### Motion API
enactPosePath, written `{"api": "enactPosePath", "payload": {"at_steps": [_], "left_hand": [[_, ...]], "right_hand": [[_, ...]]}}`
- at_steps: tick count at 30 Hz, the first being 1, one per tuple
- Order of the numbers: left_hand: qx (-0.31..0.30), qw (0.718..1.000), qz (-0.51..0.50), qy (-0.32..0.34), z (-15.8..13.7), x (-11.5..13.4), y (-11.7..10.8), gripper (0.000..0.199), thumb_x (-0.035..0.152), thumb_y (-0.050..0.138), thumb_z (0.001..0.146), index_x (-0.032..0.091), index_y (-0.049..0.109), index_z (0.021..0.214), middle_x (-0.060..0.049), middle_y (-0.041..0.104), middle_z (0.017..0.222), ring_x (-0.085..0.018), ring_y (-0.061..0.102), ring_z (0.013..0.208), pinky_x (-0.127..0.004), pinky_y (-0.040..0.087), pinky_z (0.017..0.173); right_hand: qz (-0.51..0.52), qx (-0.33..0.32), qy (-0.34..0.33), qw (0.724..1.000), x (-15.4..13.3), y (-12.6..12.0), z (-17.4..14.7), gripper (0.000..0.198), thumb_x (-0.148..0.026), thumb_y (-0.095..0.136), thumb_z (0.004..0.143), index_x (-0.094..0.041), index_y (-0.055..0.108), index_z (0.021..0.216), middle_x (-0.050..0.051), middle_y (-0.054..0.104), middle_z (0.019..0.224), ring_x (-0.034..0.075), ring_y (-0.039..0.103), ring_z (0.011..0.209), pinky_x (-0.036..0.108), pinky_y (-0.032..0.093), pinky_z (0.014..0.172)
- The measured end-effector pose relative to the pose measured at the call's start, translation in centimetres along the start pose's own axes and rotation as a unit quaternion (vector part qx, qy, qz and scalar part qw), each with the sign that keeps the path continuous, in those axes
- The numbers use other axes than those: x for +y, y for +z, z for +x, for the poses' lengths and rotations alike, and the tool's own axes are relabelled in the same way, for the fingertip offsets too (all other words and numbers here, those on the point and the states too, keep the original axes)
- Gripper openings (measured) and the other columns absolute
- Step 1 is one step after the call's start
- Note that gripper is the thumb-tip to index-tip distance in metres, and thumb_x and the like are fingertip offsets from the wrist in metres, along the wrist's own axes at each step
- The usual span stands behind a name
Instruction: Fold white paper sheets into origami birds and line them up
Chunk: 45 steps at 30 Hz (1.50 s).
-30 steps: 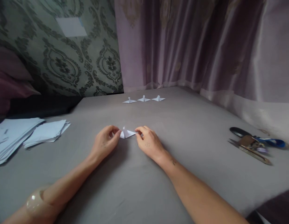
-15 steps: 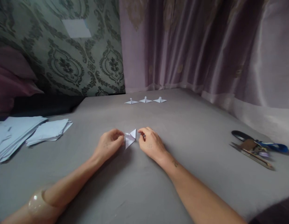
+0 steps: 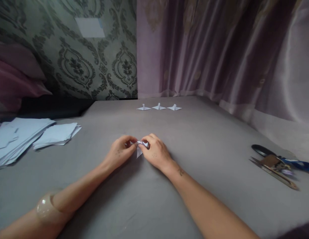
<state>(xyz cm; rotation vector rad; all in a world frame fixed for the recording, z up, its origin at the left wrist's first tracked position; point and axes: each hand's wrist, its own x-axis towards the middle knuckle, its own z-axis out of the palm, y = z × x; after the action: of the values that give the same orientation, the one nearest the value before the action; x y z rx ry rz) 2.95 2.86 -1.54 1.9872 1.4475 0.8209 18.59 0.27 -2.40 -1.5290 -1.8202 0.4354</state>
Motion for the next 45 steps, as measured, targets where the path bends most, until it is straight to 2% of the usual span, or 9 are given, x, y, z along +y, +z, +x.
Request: {"api": "enactPosePath", "payload": {"at_steps": [4, 11, 16, 22, 24, 28, 32, 39, 45], "left_hand": [[0.005, 1.0, -0.006, -0.01, 0.0, 0.2, 0.0, 0.017, 0.02, 0.052, 0.072, 0.016, 0.067, 0.08, 0.0, 0.057, 0.067, -0.011, 0.05, 0.059, -0.023, 0.038, 0.057], [0.003, 0.999, -0.041, -0.031, 0.4, -0.2, 0.2, 0.028, 0.037, 0.051, 0.077, 0.014, 0.067, 0.072, 0.0, 0.055, 0.062, -0.012, 0.048, 0.059, -0.023, 0.035, 0.057], [-0.023, 0.992, -0.102, -0.071, 0.6, -0.6, 0.4, 0.033, 0.043, 0.052, 0.075, 0.013, 0.063, 0.065, 0.002, 0.049, 0.055, -0.01, 0.041, 0.053, -0.021, 0.029, 0.049], [-0.066, 0.976, -0.166, -0.123, 0.6, -0.4, 0.2, 0.032, 0.042, 0.052, 0.076, 0.013, 0.063, 0.07, 0.003, 0.049, 0.055, -0.009, 0.04, 0.05, -0.021, 0.029, 0.047], [-0.048, 0.982, -0.158, -0.093, 0.7, -0.6, 0.1, 0.03, 0.04, 0.051, 0.077, 0.013, 0.063, 0.075, 0.002, 0.053, 0.06, -0.01, 0.044, 0.053, -0.021, 0.033, 0.05], [-0.017, 0.993, -0.107, 0.041, 0.7, -0.9, -0.2, 0.018, 0.024, 0.053, 0.076, 0.017, 0.063, 0.09, 0.0, 0.059, 0.078, -0.012, 0.051, 0.066, -0.022, 0.04, 0.06], [-0.024, 0.988, -0.032, 0.147, 0.5, -0.9, -0.5, 0.015, 0.015, 0.054, 0.075, 0.02, 0.064, 0.086, -0.001, 0.062, 0.084, -0.015, 0.054, 0.081, -0.024, 0.042, 0.067], [-0.011, 0.984, 0.029, 0.176, 0.6, -1.0, -0.4, 0.013, 0.012, 0.054, 0.079, 0.021, 0.063, 0.083, -0.001, 0.063, 0.079, -0.015, 0.056, 0.079, -0.024, 0.044, 0.066], [-0.01, 0.984, 0.049, 0.173, 0.8, -0.9, -0.5, 0.01, 0.018, 0.054, 0.083, 0.02, 0.064, 0.083, -0.002, 0.064, 0.079, -0.016, 0.058, 0.079, -0.027, 0.046, 0.071]], "right_hand": [[-0.012, 0.006, -0.015, 1.0, 0.0, 0.4, 0.1, 0.006, -0.023, 0.058, 0.082, -0.02, 0.063, 0.081, 0.0, 0.058, 0.08, 0.011, 0.052, 0.067, 0.023, 0.04, 0.063], [-0.02, 0.004, -0.039, 0.999, -0.2, 0.3, 0.0, 0.01, -0.016, 0.054, 0.083, -0.019, 0.062, 0.077, 0.0, 0.058, 0.079, 0.01, 0.051, 0.065, 0.022, 0.039, 0.062], [-0.02, 0.006, -0.037, 0.999, -0.4, 0.3, 0.0, 0.012, -0.017, 0.054, 0.084, -0.019, 0.063, 0.076, 0.001, 0.059, 0.08, 0.01, 0.052, 0.066, 0.022, 0.039, 0.064], [-0.013, -0.003, -0.032, 0.999, -0.3, 0.3, 0.1, 0.012, -0.018, 0.054, 0.084, -0.02, 0.063, 0.077, 0.001, 0.059, 0.081, 0.01, 0.052, 0.066, 0.023, 0.039, 0.063], [-0.006, -0.003, -0.031, 0.999, -0.1, 0.3, 0.1, 0.011, -0.018, 0.055, 0.083, -0.02, 0.063, 0.077, 0.0, 0.059, 0.079, 0.01, 0.051, 0.065, 0.023, 0.039, 0.063], [0.013, -0.003, -0.032, 0.999, 0.4, 0.4, 0.3, 0.009, -0.018, 0.057, 0.082, -0.019, 0.064, 0.077, 0.0, 0.058, 0.076, 0.01, 0.051, 0.065, 0.023, 0.038, 0.062], [0.035, 0.001, -0.032, 0.999, 0.6, 0.5, 0.4, 0.009, -0.017, 0.057, 0.081, -0.019, 0.066, 0.079, -0.001, 0.059, 0.075, 0.01, 0.051, 0.063, 0.022, 0.039, 0.061], [0.054, 0.0, -0.022, 0.998, 0.8, 0.5, 0.5, 0.007, -0.017, 0.059, 0.08, -0.019, 0.066, 0.078, -0.001, 0.06, 0.075, 0.009, 0.052, 0.064, 0.021, 0.039, 0.061], [0.061, -0.003, -0.015, 0.998, 0.8, 0.4, 0.5, 0.007, -0.019, 0.06, 0.08, -0.019, 0.067, 0.08, -0.001, 0.06, 0.076, 0.009, 0.053, 0.065, 0.021, 0.039, 0.061]]}}
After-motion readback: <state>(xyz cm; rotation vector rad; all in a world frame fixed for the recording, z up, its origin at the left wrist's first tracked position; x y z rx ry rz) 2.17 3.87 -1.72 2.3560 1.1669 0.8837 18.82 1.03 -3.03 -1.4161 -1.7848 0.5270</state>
